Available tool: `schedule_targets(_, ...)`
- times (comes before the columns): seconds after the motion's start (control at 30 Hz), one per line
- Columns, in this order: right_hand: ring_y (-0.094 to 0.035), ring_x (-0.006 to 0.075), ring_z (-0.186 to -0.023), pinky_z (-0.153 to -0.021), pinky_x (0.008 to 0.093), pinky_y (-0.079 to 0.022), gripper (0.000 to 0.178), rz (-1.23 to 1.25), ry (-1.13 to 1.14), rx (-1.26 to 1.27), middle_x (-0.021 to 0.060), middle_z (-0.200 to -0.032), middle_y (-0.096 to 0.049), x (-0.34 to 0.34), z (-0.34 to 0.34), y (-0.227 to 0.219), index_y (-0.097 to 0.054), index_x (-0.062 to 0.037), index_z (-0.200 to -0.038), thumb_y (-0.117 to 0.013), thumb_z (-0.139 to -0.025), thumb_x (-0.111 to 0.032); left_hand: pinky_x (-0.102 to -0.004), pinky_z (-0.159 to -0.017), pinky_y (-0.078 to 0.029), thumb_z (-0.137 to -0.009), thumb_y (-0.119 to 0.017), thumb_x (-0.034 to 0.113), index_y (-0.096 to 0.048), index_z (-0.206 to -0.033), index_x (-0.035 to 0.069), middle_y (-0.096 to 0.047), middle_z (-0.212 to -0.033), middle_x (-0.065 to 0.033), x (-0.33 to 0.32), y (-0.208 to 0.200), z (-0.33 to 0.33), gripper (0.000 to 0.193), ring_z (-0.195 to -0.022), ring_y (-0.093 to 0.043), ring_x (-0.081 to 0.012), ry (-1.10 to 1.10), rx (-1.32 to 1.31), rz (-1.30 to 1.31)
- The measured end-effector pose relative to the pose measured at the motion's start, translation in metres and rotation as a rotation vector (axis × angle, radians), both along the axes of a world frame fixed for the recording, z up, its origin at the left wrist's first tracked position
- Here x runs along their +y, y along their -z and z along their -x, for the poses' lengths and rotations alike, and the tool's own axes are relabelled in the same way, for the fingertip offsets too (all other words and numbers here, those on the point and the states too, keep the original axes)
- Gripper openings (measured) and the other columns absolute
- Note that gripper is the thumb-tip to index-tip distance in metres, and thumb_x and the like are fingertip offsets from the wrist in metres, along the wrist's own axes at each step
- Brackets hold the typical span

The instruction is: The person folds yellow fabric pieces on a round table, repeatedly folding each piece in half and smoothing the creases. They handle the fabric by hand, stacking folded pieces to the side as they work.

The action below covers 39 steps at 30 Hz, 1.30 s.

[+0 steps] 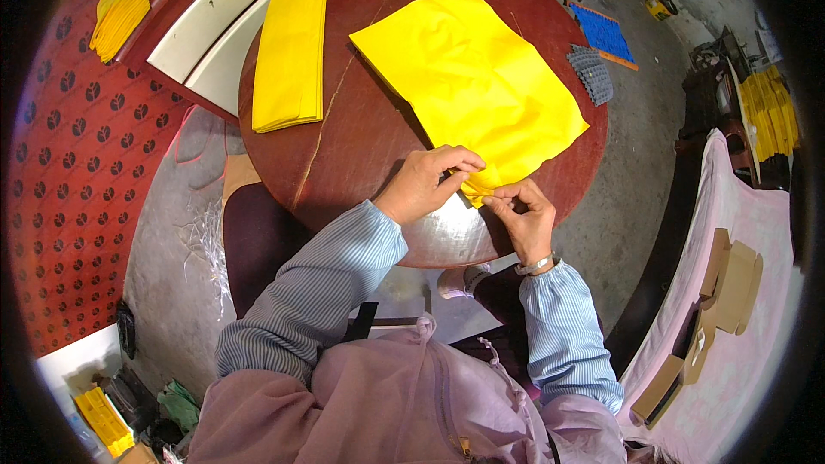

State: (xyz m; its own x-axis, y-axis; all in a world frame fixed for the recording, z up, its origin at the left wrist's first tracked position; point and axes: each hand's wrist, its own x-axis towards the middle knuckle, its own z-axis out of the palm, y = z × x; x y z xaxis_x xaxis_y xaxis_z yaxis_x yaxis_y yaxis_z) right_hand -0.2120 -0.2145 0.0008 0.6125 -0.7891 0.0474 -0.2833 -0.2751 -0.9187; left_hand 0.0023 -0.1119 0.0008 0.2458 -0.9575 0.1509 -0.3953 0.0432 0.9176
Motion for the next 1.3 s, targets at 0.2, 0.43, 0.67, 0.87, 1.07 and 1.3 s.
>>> schedule_targets(0.2, -0.065, 0.0094, -0.08, -0.074, 0.0251, -0.054, 0.017, 0.03, 0.011, -0.002, 0.0019, -0.092, -0.07, 0.0, 0.0, 0.0, -0.079, 0.0004, -0.097, -0.091, -0.087, -0.006, -0.036, -0.097, -0.063, -0.094, -0.075, 0.0, -0.073, -0.125, 0.003, -0.078, -0.123, -0.0135, 0.002, -0.002, 0.001, 0.031, -0.113, -0.078, -0.0266, 0.037, -0.062, 0.036)
schedule_targets(0.43, -0.064, 0.0086, -0.079, -0.072, 0.0254, -0.053, 0.017, 0.022, 0.01, -0.013, 0.0016, -0.092, -0.069, 0.0, 0.0, 0.002, -0.078, 0.0003, -0.097, -0.091, -0.087, -0.004, -0.0348, -0.095, -0.063, -0.091, -0.077, -0.001, -0.074, -0.122, 0.003, -0.078, -0.119, -0.0135, 0.001, -0.001, 0.011, 0.031, -0.109, -0.079, -0.0259, -0.045, -0.033, 0.011)
schedule_targets(0.67, -0.064, 0.0146, -0.078, -0.072, 0.0282, -0.053, 0.021, 0.261, -0.03, -0.012, 0.0044, -0.091, -0.067, 0.002, -0.002, -0.006, -0.073, -0.0038, -0.1, -0.089, -0.087, -0.003, -0.0338, -0.091, -0.064, -0.092, -0.076, -0.001, -0.075, -0.119, 0.003, -0.079, -0.117, -0.0143, -0.001, 0.004, 0.013, 0.027, -0.106, -0.079, -0.0267, -0.105, -0.057, 0.009)
schedule_targets(0.87, -0.065, 0.0249, -0.085, -0.079, 0.0362, -0.054, 0.019, 0.536, -0.155, 0.024, 0.0072, -0.089, -0.071, -0.001, -0.003, -0.015, -0.081, -0.0051, -0.099, -0.091, -0.083, -0.007, -0.0334, -0.087, -0.064, -0.095, -0.076, 0.001, -0.075, -0.119, 0.003, -0.079, -0.118, -0.0141, -0.001, 0.004, 0.011, 0.024, -0.105, -0.079, -0.0266, -0.096, -0.04, 0.031)
schedule_targets(1.07, -0.065, 0.0173, -0.08, -0.073, 0.0313, -0.053, 0.017, 0.196, -0.057, 0.021, 0.0061, -0.088, -0.071, 0.001, 0.0, -0.009, -0.082, -0.0015, -0.1, -0.09, -0.085, -0.005, -0.0342, -0.087, -0.064, -0.1, -0.072, 0.004, -0.075, -0.12, 0.004, -0.079, -0.118, -0.013, -0.002, 0.005, 0.007, 0.021, -0.107, -0.079, -0.0267, -0.06, -0.018, 0.056)
schedule_targets(1.3, -0.061, 0.009, -0.078, -0.071, 0.0251, -0.05, 0.015, 0.017, -0.013, 0.007, 0.0017, -0.091, -0.069, 0.0, 0.001, -0.001, -0.081, -0.0002, -0.098, -0.09, -0.087, -0.004, -0.0352, -0.09, -0.064, -0.102, -0.07, 0.005, -0.074, -0.122, 0.004, -0.078, -0.12, -0.013, -0.001, 0.006, 0.004, 0.021, -0.109, -0.078, -0.0278, -0.03, -0.035, 0.029)
